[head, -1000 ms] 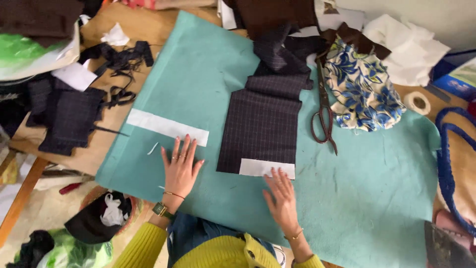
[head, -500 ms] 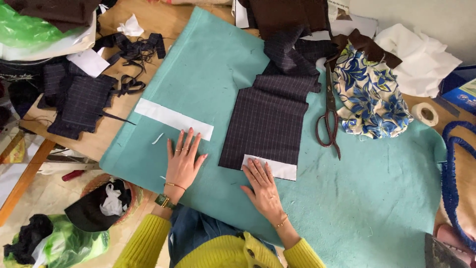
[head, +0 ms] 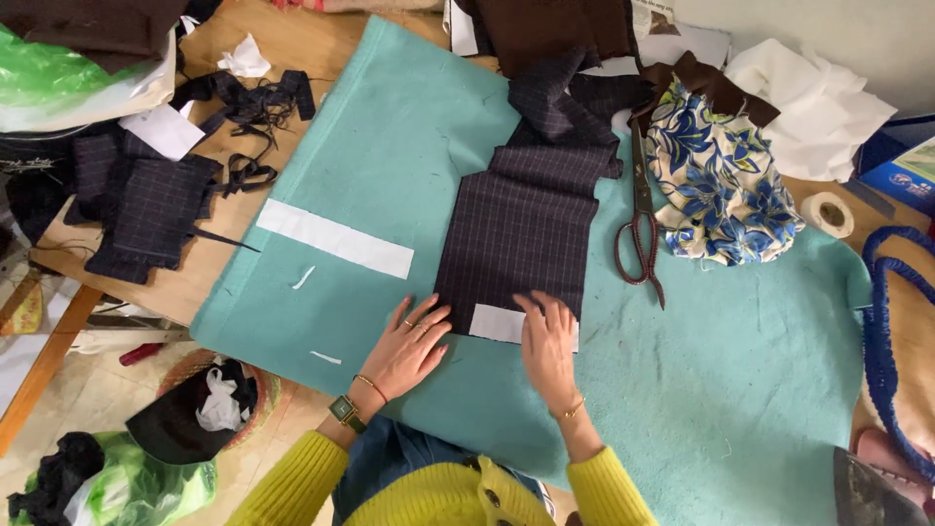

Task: Applying and ironing interfacing strips onto fabric pieces to prepare them for garment construction.

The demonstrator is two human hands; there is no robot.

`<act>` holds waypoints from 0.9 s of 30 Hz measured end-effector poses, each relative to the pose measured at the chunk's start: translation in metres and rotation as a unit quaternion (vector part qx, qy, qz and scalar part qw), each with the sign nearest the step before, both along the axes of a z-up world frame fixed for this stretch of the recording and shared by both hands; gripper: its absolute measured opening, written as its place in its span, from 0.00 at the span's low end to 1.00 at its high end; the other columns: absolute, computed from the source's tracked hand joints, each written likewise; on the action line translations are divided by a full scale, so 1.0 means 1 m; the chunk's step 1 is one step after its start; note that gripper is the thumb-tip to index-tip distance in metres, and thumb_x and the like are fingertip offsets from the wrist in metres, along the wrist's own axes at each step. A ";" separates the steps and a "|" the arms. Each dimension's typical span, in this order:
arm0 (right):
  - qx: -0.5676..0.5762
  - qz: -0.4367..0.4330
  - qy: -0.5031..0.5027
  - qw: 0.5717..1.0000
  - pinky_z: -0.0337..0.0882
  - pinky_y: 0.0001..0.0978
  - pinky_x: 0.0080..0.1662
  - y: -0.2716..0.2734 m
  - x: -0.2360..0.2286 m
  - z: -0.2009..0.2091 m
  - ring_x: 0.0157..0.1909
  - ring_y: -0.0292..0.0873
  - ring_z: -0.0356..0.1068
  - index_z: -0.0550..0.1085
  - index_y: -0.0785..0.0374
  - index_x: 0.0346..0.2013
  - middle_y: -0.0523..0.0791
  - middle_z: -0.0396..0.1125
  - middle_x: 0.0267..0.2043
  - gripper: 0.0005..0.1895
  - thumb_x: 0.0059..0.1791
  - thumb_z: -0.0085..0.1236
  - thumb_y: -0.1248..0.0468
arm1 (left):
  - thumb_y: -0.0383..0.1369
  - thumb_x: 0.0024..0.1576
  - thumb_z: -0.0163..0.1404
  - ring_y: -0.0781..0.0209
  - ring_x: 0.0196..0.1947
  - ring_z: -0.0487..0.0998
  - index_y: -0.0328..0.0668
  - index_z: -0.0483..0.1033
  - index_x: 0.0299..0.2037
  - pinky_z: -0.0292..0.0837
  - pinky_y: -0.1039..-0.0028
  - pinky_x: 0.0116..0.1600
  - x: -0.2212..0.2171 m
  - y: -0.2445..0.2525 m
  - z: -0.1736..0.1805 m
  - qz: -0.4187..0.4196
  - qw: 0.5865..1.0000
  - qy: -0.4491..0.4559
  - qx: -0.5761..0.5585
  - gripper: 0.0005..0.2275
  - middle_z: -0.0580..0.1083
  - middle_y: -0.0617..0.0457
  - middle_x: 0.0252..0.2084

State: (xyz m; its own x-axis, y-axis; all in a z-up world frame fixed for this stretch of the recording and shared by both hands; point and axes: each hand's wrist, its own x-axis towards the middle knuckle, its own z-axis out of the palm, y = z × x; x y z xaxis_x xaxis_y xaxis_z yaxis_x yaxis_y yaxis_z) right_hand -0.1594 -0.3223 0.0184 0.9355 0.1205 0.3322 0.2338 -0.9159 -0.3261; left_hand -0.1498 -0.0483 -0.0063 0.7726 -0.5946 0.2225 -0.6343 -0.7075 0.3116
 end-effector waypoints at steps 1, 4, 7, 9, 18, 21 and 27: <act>0.000 -0.001 0.000 1.000 0.62 0.46 0.64 -0.003 0.004 -0.003 0.63 0.48 0.64 0.73 0.48 0.60 0.43 0.65 0.57 0.23 0.51 0.51 0.69 | 0.44 0.64 0.43 0.54 0.77 0.53 0.50 0.73 0.56 0.45 0.47 0.76 0.000 0.001 0.000 -0.001 1.000 0.000 0.000 0.15 0.66 0.56 0.70; -0.057 -0.012 0.036 0.998 0.62 0.42 0.59 -0.010 0.010 -0.011 0.59 0.46 0.63 0.74 0.45 0.57 0.41 0.63 0.53 0.24 0.48 0.50 0.71 | 0.44 0.64 0.46 0.54 0.72 0.62 0.48 0.75 0.51 0.52 0.48 0.74 0.001 0.002 -0.001 -0.007 0.999 -0.028 -0.025 0.13 0.71 0.55 0.62; -0.051 -0.011 0.064 0.997 0.63 0.40 0.56 -0.013 0.008 -0.017 0.56 0.44 0.63 0.75 0.44 0.52 0.39 0.63 0.51 0.23 0.47 0.49 0.72 | 0.45 0.63 0.46 0.53 0.69 0.65 0.48 0.74 0.51 0.54 0.48 0.73 0.004 0.000 -0.004 -0.009 0.999 -0.030 -0.042 0.14 0.72 0.54 0.57; -0.050 -0.010 0.079 0.996 0.64 0.37 0.55 -0.015 0.007 -0.018 0.54 0.42 0.63 0.75 0.43 0.50 0.38 0.62 0.49 0.22 0.47 0.49 0.71 | 0.43 0.65 0.45 0.54 0.65 0.69 0.50 0.74 0.52 0.56 0.49 0.72 0.009 -0.003 -0.007 0.002 0.998 -0.025 -0.059 0.12 0.72 0.56 0.51; -0.024 -0.015 0.085 0.996 0.66 0.40 0.52 -0.044 0.028 0.008 0.57 0.48 0.64 0.75 0.47 0.51 0.42 0.62 0.54 0.23 0.47 0.47 0.74 | 0.32 0.59 0.47 0.56 0.67 0.65 0.56 0.73 0.56 0.58 0.53 0.71 0.081 -0.033 -0.024 0.039 0.998 -0.046 -0.012 0.15 0.70 0.60 0.59; -0.032 0.001 0.091 0.995 0.66 0.39 0.54 -0.056 0.025 -0.002 0.58 0.47 0.65 0.75 0.46 0.50 0.42 0.63 0.52 0.23 0.47 0.48 0.74 | 0.31 0.57 0.48 0.57 0.65 0.68 0.56 0.75 0.49 0.60 0.56 0.71 0.081 -0.038 -0.027 0.019 0.999 -0.044 -0.025 0.11 0.71 0.60 0.53; 0.039 0.014 0.110 0.993 0.69 0.40 0.55 -0.063 0.016 0.014 0.59 0.46 0.66 0.78 0.48 0.50 0.41 0.65 0.50 0.23 0.50 0.45 0.76 | 0.32 0.58 0.48 0.58 0.64 0.68 0.59 0.74 0.46 0.59 0.55 0.71 0.074 -0.034 -0.025 0.024 0.998 -0.053 -0.025 0.09 0.70 0.62 0.52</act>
